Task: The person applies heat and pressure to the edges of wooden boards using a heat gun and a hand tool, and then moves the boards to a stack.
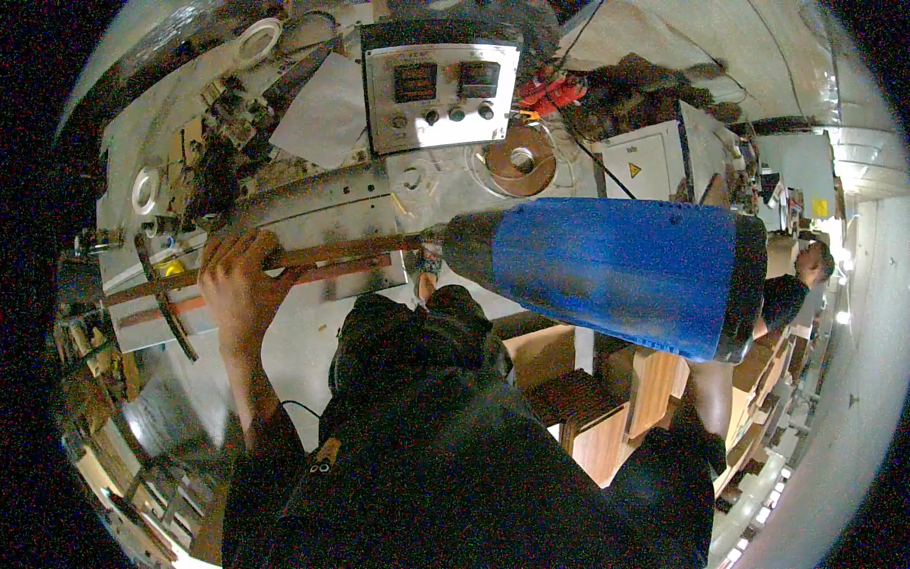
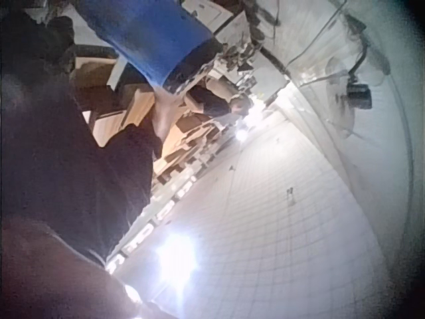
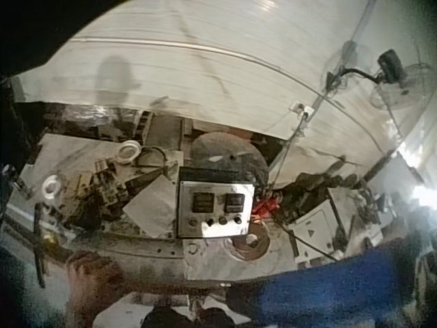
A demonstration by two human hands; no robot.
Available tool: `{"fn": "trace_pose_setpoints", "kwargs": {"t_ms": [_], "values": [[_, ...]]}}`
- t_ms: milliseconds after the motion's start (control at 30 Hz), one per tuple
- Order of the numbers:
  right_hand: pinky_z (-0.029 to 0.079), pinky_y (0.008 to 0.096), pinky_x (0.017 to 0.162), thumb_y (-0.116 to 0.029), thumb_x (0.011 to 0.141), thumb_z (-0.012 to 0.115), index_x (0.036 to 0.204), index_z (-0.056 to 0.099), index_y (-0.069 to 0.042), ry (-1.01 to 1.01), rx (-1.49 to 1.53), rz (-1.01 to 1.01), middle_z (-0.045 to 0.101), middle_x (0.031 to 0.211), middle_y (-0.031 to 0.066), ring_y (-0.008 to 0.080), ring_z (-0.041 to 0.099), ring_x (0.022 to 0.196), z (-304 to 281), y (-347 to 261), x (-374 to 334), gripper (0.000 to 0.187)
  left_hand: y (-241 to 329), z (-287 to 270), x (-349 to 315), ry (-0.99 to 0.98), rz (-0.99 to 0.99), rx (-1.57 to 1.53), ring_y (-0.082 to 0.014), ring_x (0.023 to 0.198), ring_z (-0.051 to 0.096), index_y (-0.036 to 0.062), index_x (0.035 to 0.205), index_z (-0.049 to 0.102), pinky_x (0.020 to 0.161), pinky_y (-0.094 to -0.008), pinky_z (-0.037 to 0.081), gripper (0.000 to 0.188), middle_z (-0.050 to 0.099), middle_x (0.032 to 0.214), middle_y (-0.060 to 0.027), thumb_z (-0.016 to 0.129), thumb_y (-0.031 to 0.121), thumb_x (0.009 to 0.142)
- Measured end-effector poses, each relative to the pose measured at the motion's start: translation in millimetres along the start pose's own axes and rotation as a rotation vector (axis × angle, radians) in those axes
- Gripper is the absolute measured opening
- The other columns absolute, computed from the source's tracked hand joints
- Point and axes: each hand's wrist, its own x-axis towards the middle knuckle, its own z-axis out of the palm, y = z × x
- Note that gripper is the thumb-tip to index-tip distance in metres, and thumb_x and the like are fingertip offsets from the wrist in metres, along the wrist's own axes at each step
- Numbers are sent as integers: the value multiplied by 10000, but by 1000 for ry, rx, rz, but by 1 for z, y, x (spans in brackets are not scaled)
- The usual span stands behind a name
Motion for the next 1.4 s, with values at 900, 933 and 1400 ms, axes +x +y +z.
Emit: {"fn": "trace_pose_setpoints", "kwargs": {"t_ms": [900,933,1400], "values": [[583,442,979,-211,820,971,1314,670,-33,9,-38,3,742,1245,140,287,731,1093,-6,5,-2,605,1,2,5,0,20,-4,-271,811,696,125,769,604,809,-421,550,428,693,796,-17,966,278,599],[583,442,978,-212,820,971,1313,670,-33,5,-47,0,742,1244,140,287,731,1092,-7,3,1,605,-1,3,7,4,16,-6,-269,803,690,125,760,600,807,-420,550,431,686,789,-16,967,281,597],[585,444,967,-220,823,967,1300,668,-36,-23,-93,11,742,1230,141,291,732,1078,-9,1,7,592,-2,4,7,-24,2,-26,-279,791,671,124,749,582,809,-428,529,453,662,784,-15,966,335,634]]}}
